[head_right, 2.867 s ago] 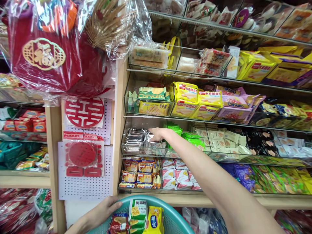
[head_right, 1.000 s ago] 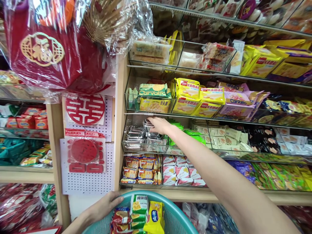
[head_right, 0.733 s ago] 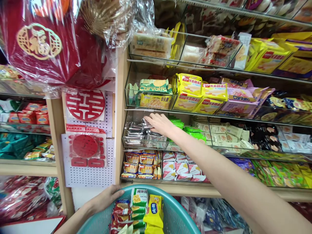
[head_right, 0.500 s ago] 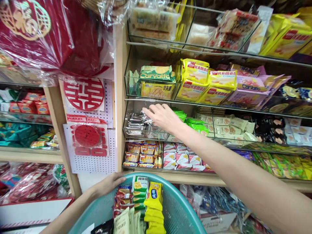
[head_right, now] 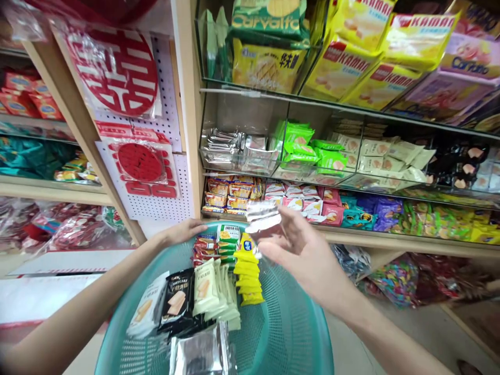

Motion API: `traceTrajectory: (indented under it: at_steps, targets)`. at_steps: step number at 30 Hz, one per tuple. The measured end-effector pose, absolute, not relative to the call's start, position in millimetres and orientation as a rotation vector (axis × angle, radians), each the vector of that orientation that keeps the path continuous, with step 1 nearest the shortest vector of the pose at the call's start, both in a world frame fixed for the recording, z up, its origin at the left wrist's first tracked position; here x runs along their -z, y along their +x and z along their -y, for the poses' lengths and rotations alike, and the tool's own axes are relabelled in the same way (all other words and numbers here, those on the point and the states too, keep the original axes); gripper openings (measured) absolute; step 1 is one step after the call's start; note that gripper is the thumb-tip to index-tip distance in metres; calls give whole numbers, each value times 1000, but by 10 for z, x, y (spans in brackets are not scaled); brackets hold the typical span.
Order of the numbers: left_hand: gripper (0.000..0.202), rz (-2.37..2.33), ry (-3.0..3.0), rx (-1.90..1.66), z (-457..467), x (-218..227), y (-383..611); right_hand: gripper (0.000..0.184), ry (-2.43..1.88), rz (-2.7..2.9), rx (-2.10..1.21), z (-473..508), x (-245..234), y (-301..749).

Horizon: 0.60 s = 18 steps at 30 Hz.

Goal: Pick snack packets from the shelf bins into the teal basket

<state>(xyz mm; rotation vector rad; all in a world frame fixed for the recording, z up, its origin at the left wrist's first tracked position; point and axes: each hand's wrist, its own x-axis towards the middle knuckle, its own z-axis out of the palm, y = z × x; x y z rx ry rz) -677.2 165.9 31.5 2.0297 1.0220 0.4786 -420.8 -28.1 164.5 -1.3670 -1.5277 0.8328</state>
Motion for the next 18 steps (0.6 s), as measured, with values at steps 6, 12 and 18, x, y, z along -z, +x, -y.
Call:
traceTrajectory:
  at_steps: [6,12,18]
  targets:
    - [46,-1009,2060,-490,-1682,-268,-6783,65,-1333,1441,-1635,570,-1437,-4405]
    - [46,-994,2050,-494,-1659,-281,-6785,65,-1166,1392,-1928,543,-1394,-4524]
    - [47,-987,2035,-487,-1661,-283,-6783,61,-1234,1318,-2060,480,-1353,-4478]
